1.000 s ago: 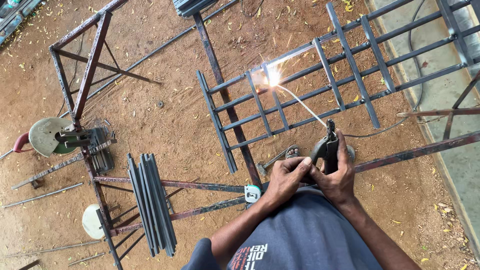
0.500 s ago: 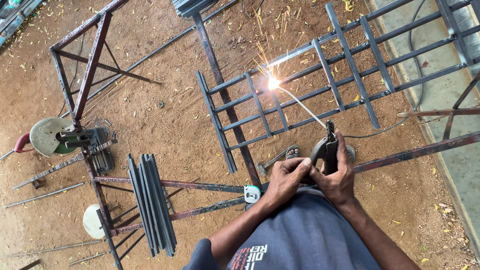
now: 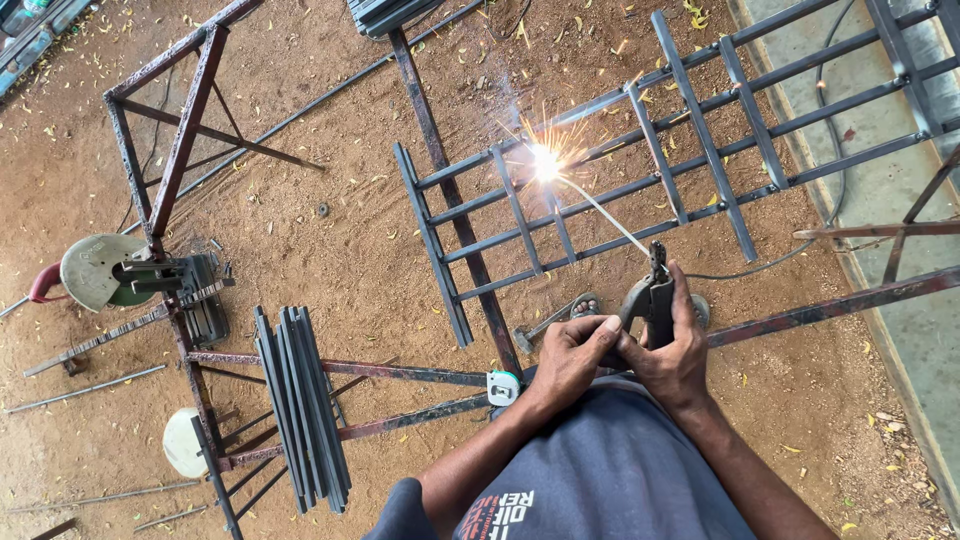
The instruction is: The person is using a welding torch to fuse metal bars onto a rectangular frame. They apply the torch to various joints along the structure, producing sparks and bright flashes while sometimes repositioning the welding rod.
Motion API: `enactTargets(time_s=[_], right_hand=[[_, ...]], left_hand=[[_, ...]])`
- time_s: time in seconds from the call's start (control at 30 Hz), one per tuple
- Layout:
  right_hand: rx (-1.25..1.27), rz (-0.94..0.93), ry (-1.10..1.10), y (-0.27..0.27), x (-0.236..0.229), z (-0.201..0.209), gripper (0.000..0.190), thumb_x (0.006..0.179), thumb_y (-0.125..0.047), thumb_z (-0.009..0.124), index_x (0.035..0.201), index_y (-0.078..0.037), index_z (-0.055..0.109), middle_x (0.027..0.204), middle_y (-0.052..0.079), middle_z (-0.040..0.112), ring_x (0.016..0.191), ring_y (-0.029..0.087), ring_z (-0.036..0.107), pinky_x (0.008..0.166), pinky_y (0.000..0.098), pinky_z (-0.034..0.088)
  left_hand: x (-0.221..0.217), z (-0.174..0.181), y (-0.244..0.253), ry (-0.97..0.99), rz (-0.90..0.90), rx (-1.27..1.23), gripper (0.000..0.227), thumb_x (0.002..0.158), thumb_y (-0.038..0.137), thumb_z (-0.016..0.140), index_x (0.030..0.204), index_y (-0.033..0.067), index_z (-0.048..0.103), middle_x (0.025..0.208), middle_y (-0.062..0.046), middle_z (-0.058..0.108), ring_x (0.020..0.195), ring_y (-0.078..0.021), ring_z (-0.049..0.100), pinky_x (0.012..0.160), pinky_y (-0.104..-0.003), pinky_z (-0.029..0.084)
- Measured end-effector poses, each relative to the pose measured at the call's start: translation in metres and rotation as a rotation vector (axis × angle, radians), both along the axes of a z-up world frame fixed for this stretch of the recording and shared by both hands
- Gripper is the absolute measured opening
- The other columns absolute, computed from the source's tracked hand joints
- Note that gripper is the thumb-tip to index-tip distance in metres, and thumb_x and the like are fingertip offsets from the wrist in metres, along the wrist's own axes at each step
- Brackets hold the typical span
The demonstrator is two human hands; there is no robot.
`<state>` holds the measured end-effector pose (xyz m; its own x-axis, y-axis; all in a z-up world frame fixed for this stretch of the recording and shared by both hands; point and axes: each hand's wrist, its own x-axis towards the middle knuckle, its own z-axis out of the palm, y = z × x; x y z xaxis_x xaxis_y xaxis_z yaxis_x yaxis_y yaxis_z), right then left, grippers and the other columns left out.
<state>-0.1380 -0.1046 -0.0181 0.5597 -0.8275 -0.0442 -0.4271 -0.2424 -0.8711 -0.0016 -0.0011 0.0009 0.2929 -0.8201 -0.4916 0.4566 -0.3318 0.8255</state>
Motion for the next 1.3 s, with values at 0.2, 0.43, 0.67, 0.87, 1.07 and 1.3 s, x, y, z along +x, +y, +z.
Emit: enactTargets(time_s=[0.2, 0.43, 0.67, 0.87, 1.07, 1.3], right_hand=[[-0.102, 0.007, -0.130, 0.005, 0.005, 0.011, 0.109, 0.084, -0.049, 0.080, 0.166, -0.001, 0.025, 0.115, 0.010, 0.067, 0.098, 0.019, 0.068, 0.082, 0.0343, 0.056], [-0.102, -0.021, -0.177, 0.014, -0.017, 0.014, 0.083, 0.092, -0.019, 0.074, 0.160, 0.003, 0.031, 0.140, 0.019, 0.055, 0.125, 0.024, 0.057, 0.104, 0.0365, 0.049], [0.569, 0.097, -0.485, 0.009, -0.065, -0.017, 0.045, 0.103, -0.014, 0.060, 0.143, 0.003, 0.050, 0.124, 0.014, 0.061, 0.113, 0.019, 0.059, 0.103, 0.0356, 0.048], [0.985, 0.264, -0.692, 0.012, -0.082, -0.062, 0.052, 0.104, -0.023, 0.058, 0.149, -0.002, 0.044, 0.125, 0.011, 0.063, 0.114, 0.021, 0.062, 0.099, 0.0369, 0.051], [0.470, 0.319, -0.104, 0.036, -0.085, -0.019, 0.058, 0.099, -0.026, 0.064, 0.149, -0.005, 0.044, 0.103, 0.017, 0.071, 0.087, 0.028, 0.069, 0.076, 0.0423, 0.056], [-0.305, 0.368, 0.095, 0.083, -0.036, 0.054, 0.063, 0.087, -0.020, 0.076, 0.144, -0.010, 0.052, 0.117, 0.020, 0.072, 0.094, 0.031, 0.077, 0.072, 0.0353, 0.062]], left_hand=[[0.003, 0.011, -0.001, 0.040, -0.006, 0.081, 0.043, 0.100, 0.038, 0.063, 0.113, -0.0014, 0.072, 0.091, -0.007, 0.075, 0.083, -0.0129, 0.073, 0.075, -0.029, 0.061], [-0.005, 0.033, 0.003, -0.041, -0.050, 0.049, 0.043, 0.094, 0.035, 0.071, 0.117, -0.0024, 0.073, 0.093, -0.009, 0.077, 0.080, -0.0127, 0.073, 0.072, -0.028, 0.059], [-0.045, 0.046, 0.018, 0.007, 0.097, -0.135, 0.030, 0.096, 0.018, 0.073, 0.116, -0.0051, 0.070, 0.092, -0.006, 0.074, 0.081, -0.0119, 0.071, 0.073, -0.027, 0.060], [-0.054, 0.053, 0.048, 0.012, 0.187, -0.143, 0.024, 0.100, 0.013, 0.067, 0.116, -0.0047, 0.069, 0.091, -0.006, 0.073, 0.079, -0.0117, 0.070, 0.071, -0.027, 0.060], [-0.046, 0.030, 0.074, -0.015, 0.224, -0.089, 0.023, 0.101, 0.011, 0.058, 0.117, -0.0020, 0.068, 0.091, -0.004, 0.076, 0.081, -0.0114, 0.075, 0.074, -0.027, 0.063], [-0.026, -0.023, 0.102, -0.196, 0.112, 0.080, 0.022, 0.102, 0.009, 0.058, 0.104, -0.0046, 0.075, 0.085, -0.009, 0.077, 0.077, -0.0142, 0.071, 0.072, -0.030, 0.060]])
